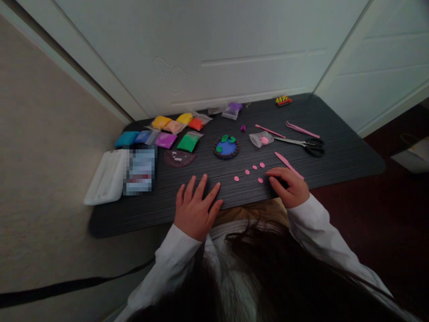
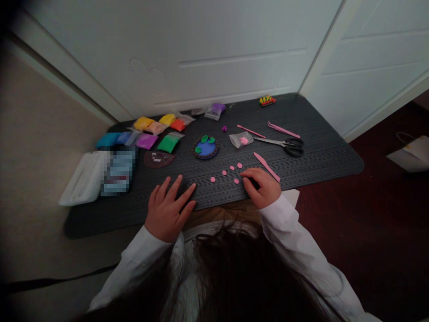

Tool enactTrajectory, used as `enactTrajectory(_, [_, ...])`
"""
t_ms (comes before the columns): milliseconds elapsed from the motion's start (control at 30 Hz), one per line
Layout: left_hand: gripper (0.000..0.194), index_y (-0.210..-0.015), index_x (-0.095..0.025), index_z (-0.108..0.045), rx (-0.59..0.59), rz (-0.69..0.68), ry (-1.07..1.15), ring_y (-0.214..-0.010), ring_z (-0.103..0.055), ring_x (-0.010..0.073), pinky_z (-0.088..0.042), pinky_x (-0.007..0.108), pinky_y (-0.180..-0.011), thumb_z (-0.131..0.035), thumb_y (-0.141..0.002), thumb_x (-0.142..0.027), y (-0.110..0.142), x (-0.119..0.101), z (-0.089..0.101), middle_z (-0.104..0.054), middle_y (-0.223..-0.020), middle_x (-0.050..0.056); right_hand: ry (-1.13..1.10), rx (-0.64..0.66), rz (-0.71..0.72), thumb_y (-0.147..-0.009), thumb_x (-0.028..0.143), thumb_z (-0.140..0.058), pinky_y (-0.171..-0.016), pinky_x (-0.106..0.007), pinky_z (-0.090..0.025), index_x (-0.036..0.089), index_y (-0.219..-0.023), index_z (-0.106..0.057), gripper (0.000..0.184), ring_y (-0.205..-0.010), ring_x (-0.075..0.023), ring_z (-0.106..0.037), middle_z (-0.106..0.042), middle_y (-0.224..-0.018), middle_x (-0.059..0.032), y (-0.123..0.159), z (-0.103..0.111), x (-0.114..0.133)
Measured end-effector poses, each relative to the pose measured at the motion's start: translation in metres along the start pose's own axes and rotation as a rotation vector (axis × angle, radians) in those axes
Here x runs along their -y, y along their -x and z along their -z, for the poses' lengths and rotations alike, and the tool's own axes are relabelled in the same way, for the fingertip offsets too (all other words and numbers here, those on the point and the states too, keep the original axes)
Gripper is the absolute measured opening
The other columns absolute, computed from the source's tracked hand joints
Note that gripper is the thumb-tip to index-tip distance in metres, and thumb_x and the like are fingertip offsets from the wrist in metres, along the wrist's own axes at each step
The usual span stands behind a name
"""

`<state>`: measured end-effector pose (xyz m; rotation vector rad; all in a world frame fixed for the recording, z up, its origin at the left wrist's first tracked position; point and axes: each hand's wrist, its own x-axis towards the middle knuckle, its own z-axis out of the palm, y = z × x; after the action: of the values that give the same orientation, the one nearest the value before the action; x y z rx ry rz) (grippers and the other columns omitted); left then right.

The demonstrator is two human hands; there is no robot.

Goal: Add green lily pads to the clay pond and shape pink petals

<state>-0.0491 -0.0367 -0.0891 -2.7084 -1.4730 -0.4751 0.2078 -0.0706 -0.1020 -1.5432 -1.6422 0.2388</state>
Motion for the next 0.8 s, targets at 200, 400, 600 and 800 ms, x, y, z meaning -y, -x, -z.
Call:
enactTrajectory(200, [0.041, -0.118, -0.028, -0.048, 0.036, -0.044, -0.021, -0.126, -0.022, 0.0311, -0.020, 0.052, -0.097, -0.046, -0.078, -0.037, -0.0010, 0.0050, 0.0012, -0.037, -0.133, 0.007, 0.007, -0.003, 0.006, -0.075, 0.022, -0.050, -0.077, -0.034, -0.047, 0.022, -0.091, -0.060, 0.019, -0.088, -0.0183, -0.057, -0.062, -0.091, -0.0044, -0.0002, 0.0001, -0.0004])
enactTrajectory(400, [0.040, -0.117, -0.026, -0.050, 0.022, -0.029, -0.044, -0.125, -0.023, 0.0316, -0.020, 0.051, -0.097, -0.044, -0.079, -0.038, -0.0032, 0.0059, 0.0016, -0.038, -0.133, 0.008, 0.017, 0.000, 0.018, -0.075, 0.022, -0.049, -0.077, -0.034, -0.047, 0.021, -0.091, -0.060, 0.019, -0.088, -0.0178, -0.057, -0.062, -0.092, -0.0049, 0.0005, -0.0001, -0.0013])
enactTrajectory(600, [0.045, -0.120, -0.024, -0.047, 0.047, -0.035, -0.044, -0.126, -0.021, 0.0313, -0.020, 0.049, -0.098, -0.043, -0.078, -0.041, -0.0017, 0.0018, 0.0007, -0.036, -0.134, 0.008, 0.016, -0.011, 0.024, -0.075, 0.021, -0.050, -0.077, -0.033, -0.047, 0.021, -0.091, -0.060, 0.019, -0.088, -0.0174, -0.057, -0.063, -0.091, -0.0049, 0.0003, 0.0000, -0.0016])
enactTrajectory(800, [0.049, -0.122, -0.024, -0.044, 0.090, -0.065, -0.023, -0.126, -0.022, 0.0311, -0.021, 0.048, -0.098, -0.042, -0.078, -0.044, -0.0017, 0.0033, -0.0001, -0.036, -0.134, 0.008, 0.017, 0.002, 0.015, -0.075, 0.021, -0.049, -0.077, -0.034, -0.047, 0.021, -0.091, -0.060, 0.019, -0.087, -0.0176, -0.057, -0.062, -0.091, -0.0046, 0.0001, 0.0006, -0.0008])
